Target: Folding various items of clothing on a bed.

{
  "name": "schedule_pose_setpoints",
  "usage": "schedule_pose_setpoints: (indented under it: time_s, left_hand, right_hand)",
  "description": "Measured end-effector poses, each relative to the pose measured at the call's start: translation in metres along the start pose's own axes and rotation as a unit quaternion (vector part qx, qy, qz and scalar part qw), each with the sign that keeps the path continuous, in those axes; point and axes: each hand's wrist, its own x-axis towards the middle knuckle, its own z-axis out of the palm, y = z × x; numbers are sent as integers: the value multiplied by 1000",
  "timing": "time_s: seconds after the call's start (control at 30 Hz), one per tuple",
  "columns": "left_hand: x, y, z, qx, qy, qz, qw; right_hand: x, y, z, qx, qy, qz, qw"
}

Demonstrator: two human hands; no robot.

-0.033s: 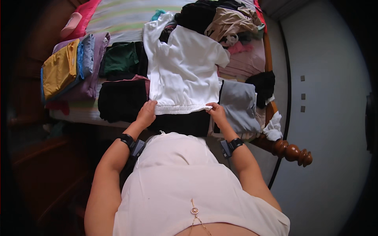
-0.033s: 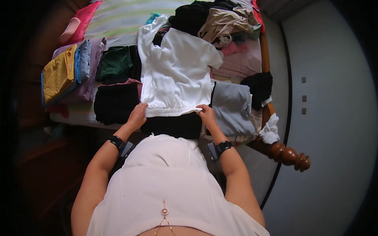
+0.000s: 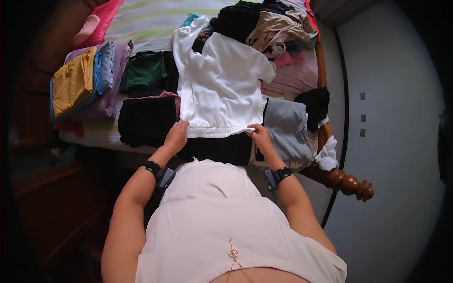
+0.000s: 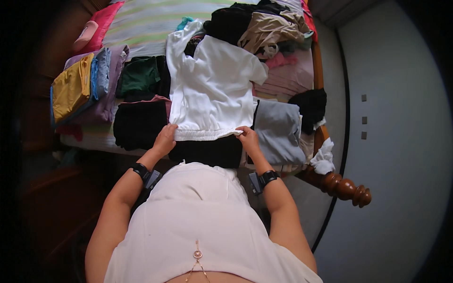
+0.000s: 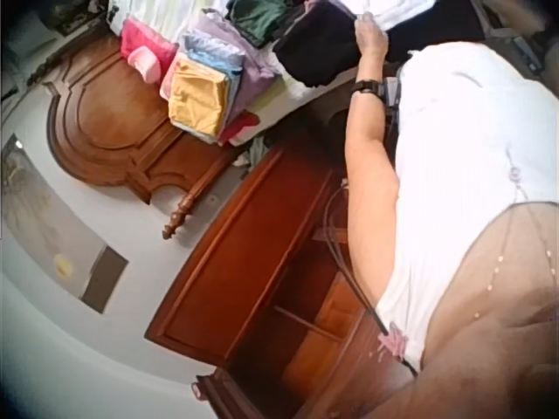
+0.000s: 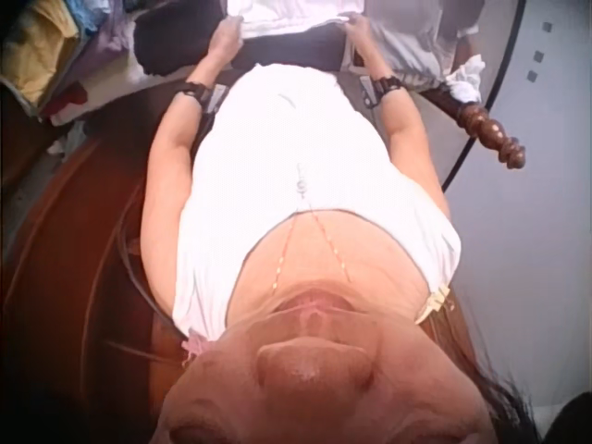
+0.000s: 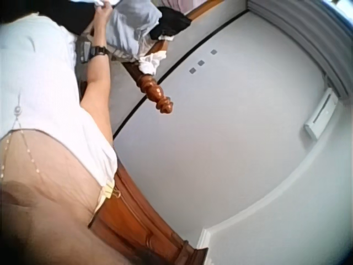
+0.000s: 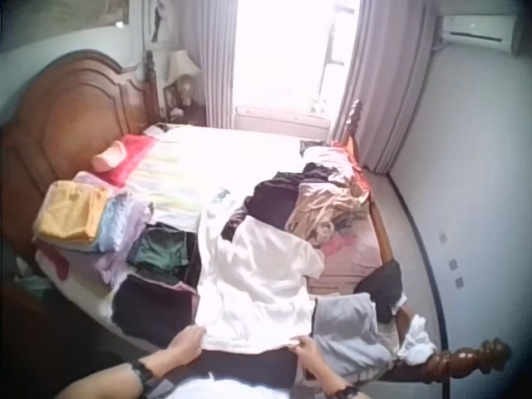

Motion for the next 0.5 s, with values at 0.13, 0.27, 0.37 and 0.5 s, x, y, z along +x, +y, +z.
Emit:
schedule_pose_setpoints:
  time_s: [0.13, 0.27, 0.37, 0.5]
  left_hand:
    - [9, 3, -11, -63, 79, -34, 994]
    - [16, -13, -21, -110, 162, -93, 976]
    - [25, -10, -46, -143, 181, -98, 968]
    - [36, -3, -86, -140, 259, -22, 956]
  right_hand:
    - [0, -19, -5, -18, 22, -39, 999]
    - [-1, -49, -13, -212, 119, -206, 948]
    - [1, -69, -20, -129, 143, -266, 945]
    - [12, -110, -21, -110, 153, -361, 913]
